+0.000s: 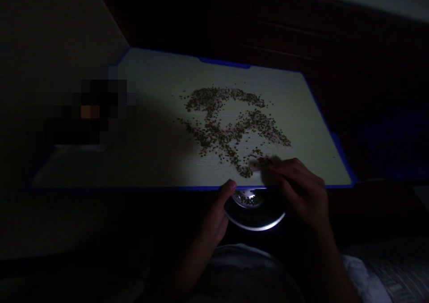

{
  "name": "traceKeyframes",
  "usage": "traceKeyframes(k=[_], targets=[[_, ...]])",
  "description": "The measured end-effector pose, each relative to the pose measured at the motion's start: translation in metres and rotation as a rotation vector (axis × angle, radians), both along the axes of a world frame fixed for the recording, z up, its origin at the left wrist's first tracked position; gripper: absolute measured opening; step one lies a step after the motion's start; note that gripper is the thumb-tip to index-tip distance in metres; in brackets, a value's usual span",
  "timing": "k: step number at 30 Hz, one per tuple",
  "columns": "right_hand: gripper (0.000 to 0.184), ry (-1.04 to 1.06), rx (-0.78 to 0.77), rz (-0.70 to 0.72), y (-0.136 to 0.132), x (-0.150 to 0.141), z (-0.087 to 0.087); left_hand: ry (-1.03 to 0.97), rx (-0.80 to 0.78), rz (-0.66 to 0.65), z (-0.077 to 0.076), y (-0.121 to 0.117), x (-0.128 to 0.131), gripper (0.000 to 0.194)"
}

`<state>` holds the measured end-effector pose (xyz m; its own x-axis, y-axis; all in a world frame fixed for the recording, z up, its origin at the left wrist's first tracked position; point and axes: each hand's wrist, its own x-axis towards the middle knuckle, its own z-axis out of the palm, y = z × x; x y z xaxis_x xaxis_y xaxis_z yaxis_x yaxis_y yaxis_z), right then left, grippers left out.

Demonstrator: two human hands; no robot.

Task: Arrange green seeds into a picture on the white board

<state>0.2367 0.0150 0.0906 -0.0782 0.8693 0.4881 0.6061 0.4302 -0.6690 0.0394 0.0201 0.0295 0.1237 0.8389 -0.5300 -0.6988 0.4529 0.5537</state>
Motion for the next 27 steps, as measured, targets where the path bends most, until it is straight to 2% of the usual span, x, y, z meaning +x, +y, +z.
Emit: traceKeyframes(k=[8,18,27], targets=[[0.038,0.01,0.004,0.029,-0.0029,0.0028,-0.0012,-0.018,-0.003,-0.006,-0.0036,-0.0016,-0.0009,0.077],[0.037,0.074,0.061,-0.011,-0.0051,0.0026,-0.0061,-0.01,-0.041,0.02,-0.0015,-0.0001,0.0003,0.072],[0.041,0.014,0.033,0.084,-0.0051,0.0056,-0.0029,-0.002,-0.013,-0.013,-0.0092,-0.0023,-0.0024,0.063]])
